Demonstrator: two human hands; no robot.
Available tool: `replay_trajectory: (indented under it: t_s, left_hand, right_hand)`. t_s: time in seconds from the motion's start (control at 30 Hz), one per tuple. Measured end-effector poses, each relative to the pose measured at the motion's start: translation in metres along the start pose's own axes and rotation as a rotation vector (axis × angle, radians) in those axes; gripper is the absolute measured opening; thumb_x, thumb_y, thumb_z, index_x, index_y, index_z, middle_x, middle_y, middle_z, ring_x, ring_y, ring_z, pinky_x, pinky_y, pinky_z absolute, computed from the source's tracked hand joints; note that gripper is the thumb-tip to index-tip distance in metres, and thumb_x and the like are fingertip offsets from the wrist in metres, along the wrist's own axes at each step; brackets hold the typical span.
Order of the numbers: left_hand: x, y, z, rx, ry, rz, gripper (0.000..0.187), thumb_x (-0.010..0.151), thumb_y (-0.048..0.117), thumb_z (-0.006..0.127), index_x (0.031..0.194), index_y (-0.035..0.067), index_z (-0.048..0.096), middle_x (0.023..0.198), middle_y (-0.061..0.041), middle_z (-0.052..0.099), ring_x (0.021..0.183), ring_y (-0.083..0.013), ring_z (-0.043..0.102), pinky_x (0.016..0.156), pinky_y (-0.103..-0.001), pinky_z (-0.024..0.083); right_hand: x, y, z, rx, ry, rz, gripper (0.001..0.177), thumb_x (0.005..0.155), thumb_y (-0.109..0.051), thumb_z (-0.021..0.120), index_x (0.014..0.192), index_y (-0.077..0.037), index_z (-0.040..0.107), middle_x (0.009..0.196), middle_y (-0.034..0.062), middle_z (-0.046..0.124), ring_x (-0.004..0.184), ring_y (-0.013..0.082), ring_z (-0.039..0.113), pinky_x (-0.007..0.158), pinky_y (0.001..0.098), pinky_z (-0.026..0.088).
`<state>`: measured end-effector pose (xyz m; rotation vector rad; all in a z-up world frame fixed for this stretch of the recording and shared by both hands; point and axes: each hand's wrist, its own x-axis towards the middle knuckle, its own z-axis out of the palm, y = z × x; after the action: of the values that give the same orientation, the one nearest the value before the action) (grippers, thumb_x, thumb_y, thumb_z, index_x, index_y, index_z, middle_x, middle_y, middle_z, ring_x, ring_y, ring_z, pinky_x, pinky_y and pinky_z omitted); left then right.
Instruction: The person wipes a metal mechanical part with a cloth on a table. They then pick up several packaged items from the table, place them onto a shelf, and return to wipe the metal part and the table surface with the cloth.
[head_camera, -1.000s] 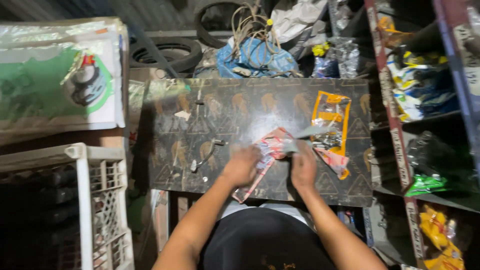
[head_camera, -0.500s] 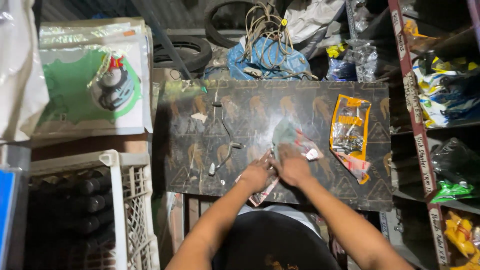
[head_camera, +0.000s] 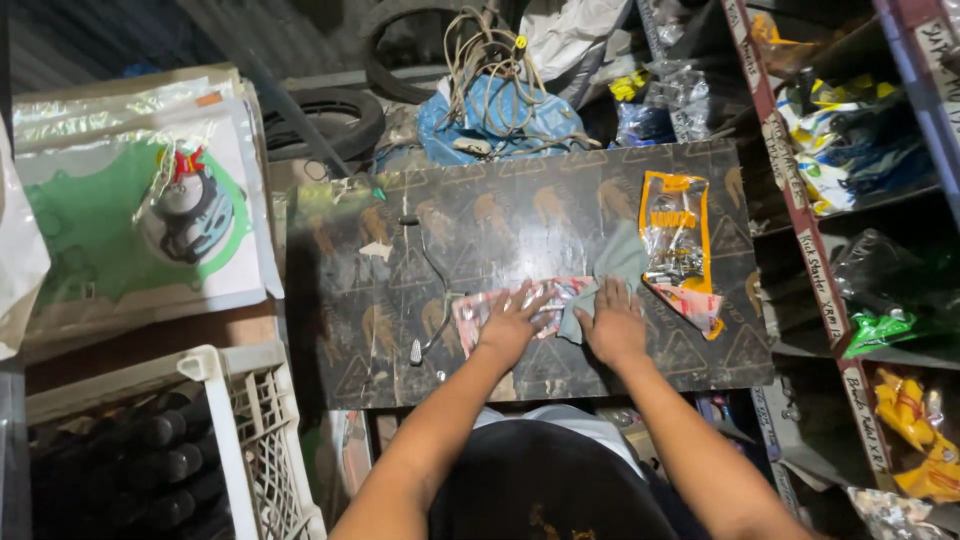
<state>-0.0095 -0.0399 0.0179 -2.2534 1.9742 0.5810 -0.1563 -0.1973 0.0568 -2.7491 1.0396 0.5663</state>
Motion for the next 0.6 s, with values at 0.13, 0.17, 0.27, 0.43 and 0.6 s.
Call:
replay_trajectory:
  t_s: [0.13, 0.17, 0.27, 0.43, 0.6]
  left_hand:
    - [0.0, -0.005, -0.019, -0.139, 0.069, -0.131, 0.043, 0.102, 0.021, 0.054, 0.142, 0.038, 0.06, 0.173, -0.003, 0.019, 0.158, -0.0374, 0.013, 0.121, -0.057, 0.026]
    - [-0.007, -0.005, -0.02, -0.197, 0.088, -0.142, 0.043, 0.101, 0.022, 0.056, 0.141, 0.036, 0.061, 0.171, -0.004, 0.024, 0.158, -0.0359, 0.016, 0.121, -0.058, 0.027]
    - [-0.034, -0.019, -0.008, -0.274, 0.131, -0.12, 0.052, 0.095, 0.022, 0.065, 0.145, 0.034, 0.057, 0.167, -0.007, 0.031, 0.156, -0.0343, 0.024, 0.12, -0.06, 0.029]
    - [-0.063, -0.038, 0.024, -0.599, 0.213, -0.138, 0.054, 0.098, 0.025, 0.063, 0.149, 0.014, 0.05, 0.157, -0.015, 0.047, 0.148, -0.0348, 0.04, 0.115, -0.051, 0.042]
    - [-0.052, -0.032, 0.021, -0.374, 0.089, -0.231, 0.037, 0.098, 0.038, 0.062, 0.132, 0.024, 0.066, 0.158, -0.008, 0.045, 0.13, -0.0377, 0.059, 0.103, -0.052, 0.054]
  right_hand:
    - [0.003, 0.012, 0.006, -0.008, 0.035, 0.061, 0.061, 0.103, -0.042, 0.049, 0.149, -0.002, 0.05, 0.162, 0.0179, 0.042, 0.153, 0.032, 0.033, 0.124, 0.0534, 0.024]
    - [0.006, 0.019, 0.007, 0.017, 0.063, 0.071, 0.058, 0.102, -0.039, 0.053, 0.148, -0.002, 0.052, 0.162, 0.0177, 0.042, 0.153, 0.0323, 0.034, 0.124, 0.0548, 0.024]
    - [0.025, 0.043, 0.024, 0.04, 0.106, 0.078, 0.054, 0.101, -0.035, 0.057, 0.145, -0.005, 0.056, 0.163, 0.0151, 0.043, 0.153, 0.03, 0.036, 0.125, 0.0557, 0.022]
    - [0.015, 0.01, 0.01, 0.177, 0.252, 0.071, 0.042, 0.105, -0.03, 0.052, 0.138, -0.007, 0.064, 0.147, 0.0132, 0.061, 0.141, 0.0263, 0.053, 0.126, 0.0494, 0.021]
    - [-0.016, -0.093, -0.004, 0.23, 0.114, -0.236, 0.045, 0.099, -0.015, 0.054, 0.142, 0.001, 0.053, 0.138, 0.0284, 0.06, 0.132, 0.0434, 0.055, 0.112, 0.0519, 0.043]
